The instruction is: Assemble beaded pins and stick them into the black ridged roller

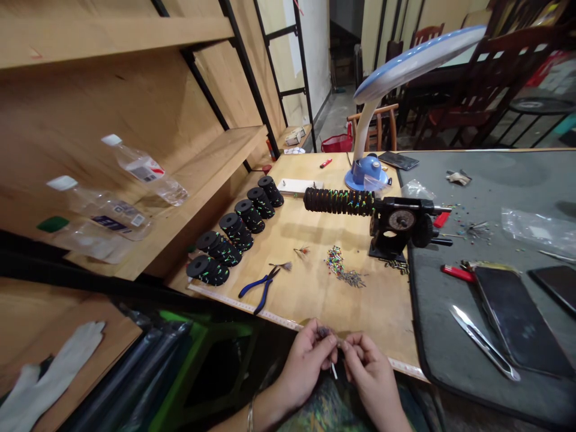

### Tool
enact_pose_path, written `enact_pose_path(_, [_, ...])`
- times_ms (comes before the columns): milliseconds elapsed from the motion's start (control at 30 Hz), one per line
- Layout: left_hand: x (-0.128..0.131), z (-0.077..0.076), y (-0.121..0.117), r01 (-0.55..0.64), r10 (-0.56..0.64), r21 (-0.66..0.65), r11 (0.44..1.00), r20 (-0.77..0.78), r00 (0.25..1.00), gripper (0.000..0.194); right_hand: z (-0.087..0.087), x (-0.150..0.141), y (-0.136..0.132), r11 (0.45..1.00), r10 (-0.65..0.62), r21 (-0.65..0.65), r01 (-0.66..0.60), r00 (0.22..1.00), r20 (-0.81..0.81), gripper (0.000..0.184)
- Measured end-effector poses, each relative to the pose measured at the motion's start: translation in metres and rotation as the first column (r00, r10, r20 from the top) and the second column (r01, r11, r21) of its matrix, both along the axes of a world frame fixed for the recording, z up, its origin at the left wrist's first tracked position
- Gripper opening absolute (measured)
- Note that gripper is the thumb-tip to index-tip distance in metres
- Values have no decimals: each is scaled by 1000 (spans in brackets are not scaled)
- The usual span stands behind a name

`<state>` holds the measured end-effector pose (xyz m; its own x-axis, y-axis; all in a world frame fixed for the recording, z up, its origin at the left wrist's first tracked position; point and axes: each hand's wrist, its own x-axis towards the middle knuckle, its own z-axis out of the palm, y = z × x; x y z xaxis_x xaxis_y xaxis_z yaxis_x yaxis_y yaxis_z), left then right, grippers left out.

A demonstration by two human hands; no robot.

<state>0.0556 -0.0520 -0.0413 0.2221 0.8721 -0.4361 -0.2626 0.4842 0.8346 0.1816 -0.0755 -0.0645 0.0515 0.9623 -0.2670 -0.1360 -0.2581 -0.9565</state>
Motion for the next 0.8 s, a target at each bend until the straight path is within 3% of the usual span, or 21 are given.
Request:
enact_pose_path(200, [-4,7,0,-2,15,85,996,-150,989,38,-3,3,-2,988,-60,154,33,983,176,34])
enact_pose_path(367, [-7,14,-2,10,32,175,985,-235,971,40,4,5,-3,936,-59,338,-96,905,420,25])
enact_pose_path(533, [-9,14,-5,12,39,190,982,-262,964,40,6,5,-4,907,-69,384,-174,837,543,23])
enact_pose_path(800, [-9,13,-4,-2,34,147,989,-217,976,40,6,4,-4,894,-83,407,-189,823,563,23])
